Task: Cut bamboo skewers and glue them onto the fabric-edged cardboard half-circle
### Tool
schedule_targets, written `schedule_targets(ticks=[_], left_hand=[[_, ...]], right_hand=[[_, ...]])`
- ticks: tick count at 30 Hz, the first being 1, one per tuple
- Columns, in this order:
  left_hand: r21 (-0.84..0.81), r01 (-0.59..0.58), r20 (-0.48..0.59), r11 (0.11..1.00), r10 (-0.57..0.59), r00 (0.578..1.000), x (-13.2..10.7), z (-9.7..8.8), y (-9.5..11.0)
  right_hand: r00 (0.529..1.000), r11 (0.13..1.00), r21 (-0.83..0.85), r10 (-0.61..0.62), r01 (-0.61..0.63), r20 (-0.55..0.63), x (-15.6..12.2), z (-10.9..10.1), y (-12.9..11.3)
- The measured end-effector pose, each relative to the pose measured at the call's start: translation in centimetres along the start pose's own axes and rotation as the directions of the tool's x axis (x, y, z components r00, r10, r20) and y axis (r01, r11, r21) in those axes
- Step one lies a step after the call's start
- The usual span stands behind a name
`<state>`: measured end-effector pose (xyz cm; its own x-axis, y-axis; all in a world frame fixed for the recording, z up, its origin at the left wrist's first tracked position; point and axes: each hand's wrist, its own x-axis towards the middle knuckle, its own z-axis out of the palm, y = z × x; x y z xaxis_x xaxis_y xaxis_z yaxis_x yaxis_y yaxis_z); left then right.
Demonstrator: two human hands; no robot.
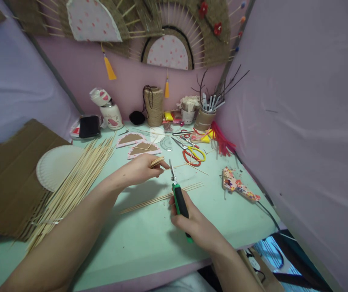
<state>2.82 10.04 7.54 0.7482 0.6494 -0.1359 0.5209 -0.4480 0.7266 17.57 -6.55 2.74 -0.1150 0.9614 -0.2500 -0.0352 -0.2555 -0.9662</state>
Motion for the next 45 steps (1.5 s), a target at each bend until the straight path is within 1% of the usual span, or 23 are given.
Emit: schedule_targets(ticks=[5,13,19,24,28,30,33,36,39,41,42,45], left_hand=[[0.008,0.01,0.003,1.0,-0.01,1.0,0.0,0.0,0.1],[0.021,-0.013,0.001,1.0,0.013,1.0,0.0,0.1,-0.2],[0.035,-0.019,-0.004,0.999,0.019,1.0,-0.1,0.1,0.0],[0.059,-0.012,0.039,0.998,0.009,0.999,0.0,0.3,0.1],[0.112,-0.021,0.062,0.993,0.014,0.998,0.4,0.7,-0.3],[0.123,-0.016,0.076,0.992,0.006,0.997,0.7,0.8,-0.6],[0.123,0.008,0.099,0.992,-0.02,0.995,0.9,0.8,-0.8],[0.107,0.028,0.132,0.994,-0.042,0.99,0.9,0.5,-0.8],[0.15,0.037,0.154,0.988,-0.06,0.986,0.8,0.3,-0.7],[0.203,0.053,0.144,0.978,-0.083,0.986,0.7,0.3,-0.7],[0.23,0.058,0.136,0.971,-0.092,0.986,0.6,0.4,-0.7],[0.315,0.037,0.129,0.948,-0.081,0.988,0.4,1.1,-0.6]], right_hand=[[1.0,1.0,0.01,0.014,-0.014,-0.014,0.0,0.1,-0.1],[1.0,1.0,-0.017,0.004,-0.004,0.015,-0.1,0.0,0.0],[1.0,1.0,-0.021,0.023,-0.023,0.007,-0.1,-0.2,0.7],[0.999,0.999,0.005,0.04,-0.04,-0.027,-0.2,-0.3,1.5],[0.998,0.998,0.026,0.051,-0.05,-0.038,0.0,0.0,1.7],[0.995,0.995,0.062,0.076,-0.072,-0.06,0.3,0.2,1.7],[0.982,0.986,0.125,0.128,-0.111,-0.136,0.6,0.1,1.8],[0.982,0.986,0.148,0.098,-0.075,-0.16,0.4,-0.8,2.0],[0.985,0.974,0.223,0.064,-0.026,-0.162,0.0,-1.8,2.1],[0.985,0.942,0.337,0.053,0.005,-0.164,-0.2,-2.4,2.2],[0.986,0.911,0.411,0.046,0.023,-0.158,-0.2,-2.6,2.3],[0.994,0.792,0.609,0.033,0.038,-0.106,0.0,-3.1,2.9]])
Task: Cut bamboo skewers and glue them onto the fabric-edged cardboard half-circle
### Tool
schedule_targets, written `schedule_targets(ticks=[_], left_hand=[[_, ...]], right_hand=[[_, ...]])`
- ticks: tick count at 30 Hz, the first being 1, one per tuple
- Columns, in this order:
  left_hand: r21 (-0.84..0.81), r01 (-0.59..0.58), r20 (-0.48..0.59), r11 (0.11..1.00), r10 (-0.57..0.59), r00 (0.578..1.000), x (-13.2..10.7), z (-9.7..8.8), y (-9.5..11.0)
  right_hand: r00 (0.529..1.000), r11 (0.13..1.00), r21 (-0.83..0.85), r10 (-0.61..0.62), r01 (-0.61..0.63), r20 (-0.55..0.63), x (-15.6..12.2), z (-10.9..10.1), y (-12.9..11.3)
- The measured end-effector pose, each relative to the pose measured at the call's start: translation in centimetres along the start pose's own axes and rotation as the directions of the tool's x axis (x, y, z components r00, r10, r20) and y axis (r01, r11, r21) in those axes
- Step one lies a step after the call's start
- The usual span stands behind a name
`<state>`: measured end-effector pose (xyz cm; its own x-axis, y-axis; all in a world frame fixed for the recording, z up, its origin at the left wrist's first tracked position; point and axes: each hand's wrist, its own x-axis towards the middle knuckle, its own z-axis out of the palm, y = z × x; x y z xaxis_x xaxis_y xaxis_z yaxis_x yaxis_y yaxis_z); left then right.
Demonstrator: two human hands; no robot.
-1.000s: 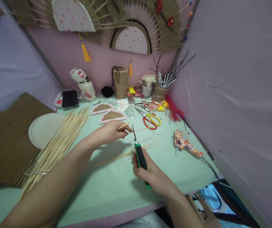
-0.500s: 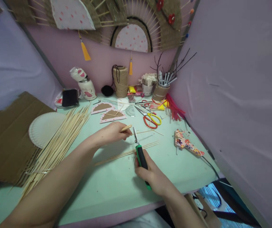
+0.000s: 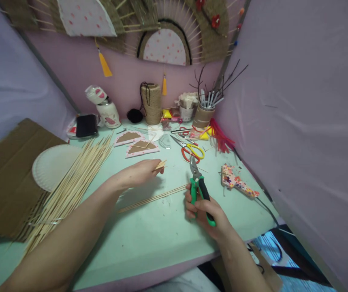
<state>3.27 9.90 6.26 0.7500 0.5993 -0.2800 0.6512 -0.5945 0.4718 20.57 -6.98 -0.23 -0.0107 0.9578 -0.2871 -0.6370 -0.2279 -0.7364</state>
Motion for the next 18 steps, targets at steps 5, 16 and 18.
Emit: schedule_targets(ticks=[5,16,18], left_hand=[[0.22,-0.035,0.043,0.975,0.026,0.999,0.0,2.2,1.8],[0.259,-0.059,0.102,0.964,0.033,0.994,0.5,3.9,2.6],[0.236,-0.061,0.097,0.97,0.039,0.995,0.5,3.4,2.3]], right_hand=[[1.0,0.987,0.158,0.013,-0.017,0.027,0.3,-0.8,0.6],[0.999,1.0,-0.019,0.007,-0.006,0.034,0.2,-0.8,0.6],[1.0,0.998,-0.056,-0.001,0.002,0.02,0.2,-0.8,0.5]])
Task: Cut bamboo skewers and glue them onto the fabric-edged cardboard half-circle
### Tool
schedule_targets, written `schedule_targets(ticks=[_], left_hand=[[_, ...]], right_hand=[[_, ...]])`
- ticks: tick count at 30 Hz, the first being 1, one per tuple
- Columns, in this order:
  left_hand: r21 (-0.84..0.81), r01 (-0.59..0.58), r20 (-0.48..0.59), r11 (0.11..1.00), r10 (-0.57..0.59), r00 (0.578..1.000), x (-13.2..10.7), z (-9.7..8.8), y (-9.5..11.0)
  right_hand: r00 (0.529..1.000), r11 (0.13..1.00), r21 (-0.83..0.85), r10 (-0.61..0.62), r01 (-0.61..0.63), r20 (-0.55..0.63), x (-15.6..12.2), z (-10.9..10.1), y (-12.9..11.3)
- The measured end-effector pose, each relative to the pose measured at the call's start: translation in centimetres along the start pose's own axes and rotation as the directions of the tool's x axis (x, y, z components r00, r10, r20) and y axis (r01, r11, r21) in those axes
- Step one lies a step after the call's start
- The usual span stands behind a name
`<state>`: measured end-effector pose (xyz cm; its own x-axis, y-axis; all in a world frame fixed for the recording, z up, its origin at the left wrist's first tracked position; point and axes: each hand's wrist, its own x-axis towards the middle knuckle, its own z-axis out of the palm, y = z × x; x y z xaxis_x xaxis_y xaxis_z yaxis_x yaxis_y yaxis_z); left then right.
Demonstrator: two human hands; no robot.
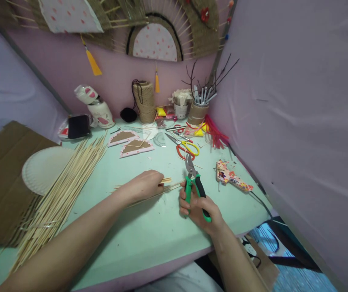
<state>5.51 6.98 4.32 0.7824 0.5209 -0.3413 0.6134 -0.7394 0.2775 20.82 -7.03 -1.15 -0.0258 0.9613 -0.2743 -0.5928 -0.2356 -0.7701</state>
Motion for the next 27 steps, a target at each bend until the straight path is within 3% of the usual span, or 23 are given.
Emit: schedule_targets(ticks=[7,12,16,27], left_hand=[[-0.35,-0.062,-0.193,0.935,-0.008,0.981,-0.6,-2.7,-3.3],[-0.511,-0.053,-0.257,0.858,-0.093,0.962,-1.5,-4.7,-4.4],[-0.545,-0.034,-0.233,0.838,-0.112,0.966,-2.0,-5.3,-4.1],[-0.53,-0.121,-0.203,0.839,0.012,0.979,-1.6,-4.3,-3.6]], right_hand=[[0.997,0.998,-0.022,-0.05,0.051,0.059,-0.2,0.5,0.2],[0.996,0.951,-0.298,-0.065,0.082,0.069,-1.1,2.1,-0.1],[0.999,0.895,-0.445,0.016,0.005,0.042,-1.2,3.4,-0.5],[0.999,0.86,-0.509,0.015,0.01,0.045,-0.8,4.6,-0.9]])
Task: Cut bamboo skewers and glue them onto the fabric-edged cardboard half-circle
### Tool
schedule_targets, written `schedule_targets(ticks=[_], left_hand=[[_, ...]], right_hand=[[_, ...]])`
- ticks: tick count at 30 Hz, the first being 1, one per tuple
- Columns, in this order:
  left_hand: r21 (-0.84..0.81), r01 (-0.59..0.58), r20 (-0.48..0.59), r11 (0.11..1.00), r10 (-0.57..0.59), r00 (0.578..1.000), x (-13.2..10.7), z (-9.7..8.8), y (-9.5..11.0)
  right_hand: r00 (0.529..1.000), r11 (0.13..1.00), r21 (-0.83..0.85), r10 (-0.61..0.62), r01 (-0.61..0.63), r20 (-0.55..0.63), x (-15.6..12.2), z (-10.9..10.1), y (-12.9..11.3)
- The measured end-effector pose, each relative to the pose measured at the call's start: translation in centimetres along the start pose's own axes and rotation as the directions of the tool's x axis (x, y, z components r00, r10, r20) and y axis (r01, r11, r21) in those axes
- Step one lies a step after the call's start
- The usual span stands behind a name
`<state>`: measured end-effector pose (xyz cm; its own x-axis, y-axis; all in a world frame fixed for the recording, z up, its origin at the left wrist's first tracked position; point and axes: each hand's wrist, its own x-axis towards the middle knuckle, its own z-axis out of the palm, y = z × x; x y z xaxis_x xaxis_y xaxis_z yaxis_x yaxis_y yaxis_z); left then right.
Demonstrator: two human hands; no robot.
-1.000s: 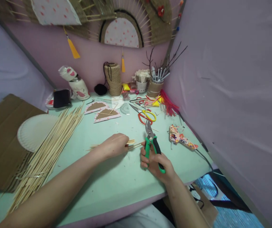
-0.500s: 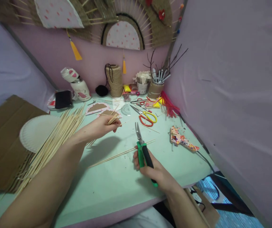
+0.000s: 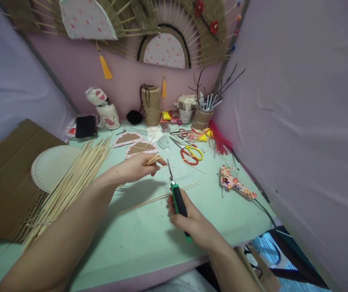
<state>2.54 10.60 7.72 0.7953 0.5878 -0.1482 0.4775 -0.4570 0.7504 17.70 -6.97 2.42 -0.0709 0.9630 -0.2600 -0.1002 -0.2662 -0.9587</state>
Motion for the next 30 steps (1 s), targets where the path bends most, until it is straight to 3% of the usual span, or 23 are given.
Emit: schedule_targets(ticks=[15,30], left_hand=[[0.017,0.044,0.008,0.999,-0.044,0.999,-0.34,0.15,0.69],[0.015,0.018,0.011,1.0,-0.018,1.0,-0.24,0.25,0.43]], right_hand=[[1.0,0.999,-0.049,0.001,0.0,0.024,0.13,-0.01,-0.25],[0.999,0.999,-0.04,0.005,-0.004,0.032,0.18,0.06,-0.29]])
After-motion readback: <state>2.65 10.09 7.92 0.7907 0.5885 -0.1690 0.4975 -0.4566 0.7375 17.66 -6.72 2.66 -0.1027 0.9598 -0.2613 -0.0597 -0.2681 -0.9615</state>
